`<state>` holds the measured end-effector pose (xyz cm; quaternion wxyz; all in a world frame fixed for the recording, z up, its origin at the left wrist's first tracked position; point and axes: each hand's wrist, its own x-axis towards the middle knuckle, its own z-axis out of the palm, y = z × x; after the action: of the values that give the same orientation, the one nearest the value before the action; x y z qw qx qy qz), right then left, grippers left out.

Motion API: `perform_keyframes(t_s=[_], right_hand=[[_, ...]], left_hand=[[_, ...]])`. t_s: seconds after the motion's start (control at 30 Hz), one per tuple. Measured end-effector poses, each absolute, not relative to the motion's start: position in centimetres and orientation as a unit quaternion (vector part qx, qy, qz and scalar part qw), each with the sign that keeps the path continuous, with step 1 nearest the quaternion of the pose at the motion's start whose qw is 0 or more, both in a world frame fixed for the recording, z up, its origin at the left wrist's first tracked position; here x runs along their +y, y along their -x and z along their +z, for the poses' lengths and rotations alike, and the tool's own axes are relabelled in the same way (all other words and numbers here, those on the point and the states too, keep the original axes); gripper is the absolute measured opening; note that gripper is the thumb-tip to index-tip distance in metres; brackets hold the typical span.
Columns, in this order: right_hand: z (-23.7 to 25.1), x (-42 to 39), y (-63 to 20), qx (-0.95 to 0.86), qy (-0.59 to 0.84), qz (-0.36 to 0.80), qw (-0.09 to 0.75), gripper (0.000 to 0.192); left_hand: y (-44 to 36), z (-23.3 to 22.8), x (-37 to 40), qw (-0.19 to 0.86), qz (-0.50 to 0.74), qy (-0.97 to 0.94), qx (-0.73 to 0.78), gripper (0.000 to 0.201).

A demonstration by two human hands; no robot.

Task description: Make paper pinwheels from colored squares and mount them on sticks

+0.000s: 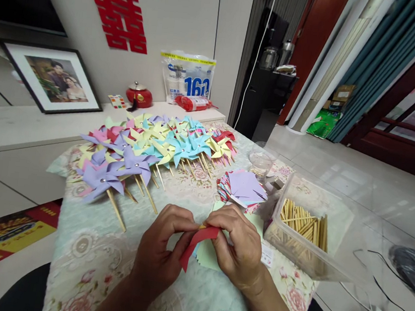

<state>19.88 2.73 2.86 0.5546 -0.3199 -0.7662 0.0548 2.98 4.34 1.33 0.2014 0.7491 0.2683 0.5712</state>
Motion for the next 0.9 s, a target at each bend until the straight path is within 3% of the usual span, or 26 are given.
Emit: perform_keyframes(t_s=[0.23, 0.57, 0.73, 0.9], right_hand=[[4.0, 3.2, -20.1, -0.795, 0.314, 0.02, 0.519, 0.023], [4.4, 3.1, -20.7, -0.812, 0.33, 0.077, 0.476, 0.011], [4.0, 3.5, -21.0, -0.808, 0.363, 0.099, 0.453, 0.008], [3.0, 4.0, -21.3, -0.78, 0.413, 0.144, 0.447, 0.008]], left_hand=[[-2.4, 1.2, 4.7, 0.183, 0.55, -0.775, 0.252, 0.019], [-2.4, 1.2, 5.0, 0.234, 0.53, -0.785, 0.218, 0.017], [-2.6, 0.9, 5.1, 0.342, 0.509, -0.755, 0.234, 0.009], [-2.9, 0.1, 5.6, 0.605, 0.436, -0.585, 0.32, 0.01]])
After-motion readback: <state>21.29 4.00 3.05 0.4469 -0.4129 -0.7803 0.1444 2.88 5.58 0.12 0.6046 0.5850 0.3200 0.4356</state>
